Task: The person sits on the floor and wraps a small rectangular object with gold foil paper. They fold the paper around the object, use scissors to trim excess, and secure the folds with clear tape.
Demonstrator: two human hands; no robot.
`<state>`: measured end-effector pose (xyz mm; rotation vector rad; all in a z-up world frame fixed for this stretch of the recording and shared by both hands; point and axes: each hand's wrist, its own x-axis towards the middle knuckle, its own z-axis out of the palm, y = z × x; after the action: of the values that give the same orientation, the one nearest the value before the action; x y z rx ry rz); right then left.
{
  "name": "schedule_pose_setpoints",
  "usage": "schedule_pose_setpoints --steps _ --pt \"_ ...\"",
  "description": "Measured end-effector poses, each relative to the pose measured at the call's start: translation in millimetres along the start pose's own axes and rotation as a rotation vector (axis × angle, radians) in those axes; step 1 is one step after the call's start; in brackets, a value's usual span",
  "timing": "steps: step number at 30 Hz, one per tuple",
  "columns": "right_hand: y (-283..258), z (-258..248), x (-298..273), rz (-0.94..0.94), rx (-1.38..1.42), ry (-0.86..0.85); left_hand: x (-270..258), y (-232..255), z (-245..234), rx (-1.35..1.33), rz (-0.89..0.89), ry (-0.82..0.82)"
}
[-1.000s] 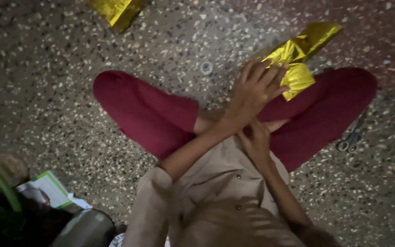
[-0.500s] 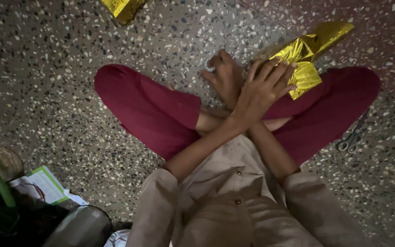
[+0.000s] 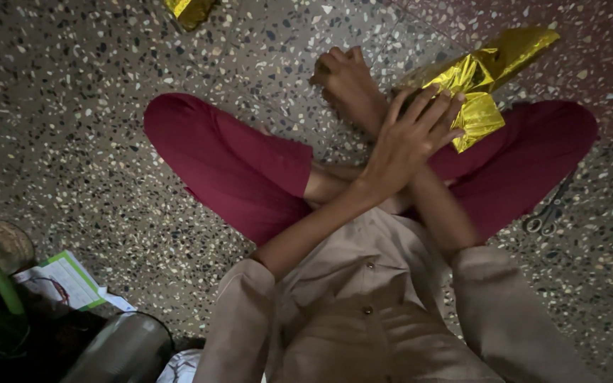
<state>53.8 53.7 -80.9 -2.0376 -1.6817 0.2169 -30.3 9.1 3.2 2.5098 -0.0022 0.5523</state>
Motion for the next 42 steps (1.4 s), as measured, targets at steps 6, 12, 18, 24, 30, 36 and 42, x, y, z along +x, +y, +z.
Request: schedule_pose_setpoints --steps 6,12,18,24,30,36,42 --pt "0.9 6.5 1.5 0.053 -0.05 -0.011 1.8 0.9 -0.5 -0.035 -0.023 0.01" --pt "-2.2 0.6 6.5 0.112 0.059 0.029 1.0 0.6 -4.7 -0.006 -0.012 -0.009" --pt "15.5 21.5 -35.1 0.487 0.809 0.179 2.3 2.5 -5.6 -0.003 -0.028 -0.017" --pt "-38.7 43.3 -163.1 0.891 -0.847 -0.058 10.6 7.3 -18.7 0.019 -0.031 -0.092" --pt "-92.6 -77.8 -248.9 0.987 0.927 0.157 17.9 6.1 -39.8 0.078 0.052 -0.182" --pt "-146.2 -197.3 -231.9 0.992 0.772 0.51 23.8 6.8 -46.0 -0.027 0.005 -0.097" --pt "-166.8 -235.7 -208.7 0.823 0.552 0.735 24.3 8.5 -51.5 -0.005 0.037 -0.046"
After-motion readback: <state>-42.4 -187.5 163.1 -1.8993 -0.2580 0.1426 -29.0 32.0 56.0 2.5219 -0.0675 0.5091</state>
